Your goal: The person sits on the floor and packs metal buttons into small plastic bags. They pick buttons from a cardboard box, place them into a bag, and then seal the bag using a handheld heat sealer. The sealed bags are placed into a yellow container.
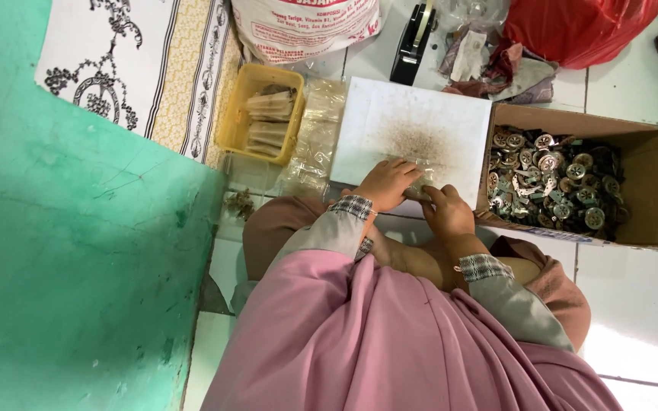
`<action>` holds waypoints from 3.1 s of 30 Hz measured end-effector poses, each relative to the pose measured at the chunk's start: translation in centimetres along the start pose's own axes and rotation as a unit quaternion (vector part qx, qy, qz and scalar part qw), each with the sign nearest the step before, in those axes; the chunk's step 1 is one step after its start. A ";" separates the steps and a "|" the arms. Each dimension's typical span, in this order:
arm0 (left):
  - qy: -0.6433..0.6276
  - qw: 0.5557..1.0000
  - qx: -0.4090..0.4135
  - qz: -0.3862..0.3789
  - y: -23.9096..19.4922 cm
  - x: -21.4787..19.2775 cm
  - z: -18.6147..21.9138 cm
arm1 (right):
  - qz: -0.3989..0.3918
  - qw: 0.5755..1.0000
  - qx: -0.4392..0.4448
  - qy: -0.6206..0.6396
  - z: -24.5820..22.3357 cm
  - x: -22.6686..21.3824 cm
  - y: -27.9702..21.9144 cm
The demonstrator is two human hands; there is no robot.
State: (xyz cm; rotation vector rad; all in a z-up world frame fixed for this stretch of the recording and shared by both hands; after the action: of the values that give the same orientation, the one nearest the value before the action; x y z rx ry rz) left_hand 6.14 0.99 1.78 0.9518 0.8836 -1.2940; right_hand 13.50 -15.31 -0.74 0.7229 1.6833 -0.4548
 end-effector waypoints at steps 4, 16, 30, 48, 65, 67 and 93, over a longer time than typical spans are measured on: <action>-0.043 0.999 -0.003 0.006 -1.7 -1.1 -0.2 | 0.038 0.999 -0.010 0.018 1.3 1.9 0.5; -0.402 0.846 -0.194 0.291 -7.3 1.0 -4.1 | 0.066 0.841 0.122 0.523 -4.7 -3.0 0.8; -0.521 0.721 -0.338 0.308 -11.7 -0.9 -5.9 | -0.031 0.780 0.222 0.585 -12.2 -2.4 1.5; -0.591 0.349 -0.447 0.574 -11.9 0.6 -13.0 | -0.078 0.820 0.127 0.552 -27.1 3.7 17.4; -0.493 0.276 -0.429 0.705 -12.6 -1.1 -19.6 | -0.180 0.954 -0.135 0.200 -33.5 21.0 23.5; -0.483 0.287 -0.435 0.703 -12.5 -2.4 -19.6 | -0.163 0.962 -0.188 0.113 -33.5 21.4 23.0; -0.515 0.401 -0.383 0.654 -13.3 -3.3 -19.0 | -0.026 0.947 -0.321 0.001 -24.1 8.1 6.9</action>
State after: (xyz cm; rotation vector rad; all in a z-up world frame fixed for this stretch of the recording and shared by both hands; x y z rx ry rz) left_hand -7.50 19.41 -3.09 -0.2149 -0.4340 0.2177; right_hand -0.35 7.08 -2.34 0.1967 1.7161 0.0732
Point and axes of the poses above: each hand's wrist, its own y-axis towards the middle knuckle, its own x-axis out of the palm, z = x × y, the point moved 4 cm from there along y, towards the middle knuckle, and after that the axes turned 6 degrees about z, right-handed, at the moved point
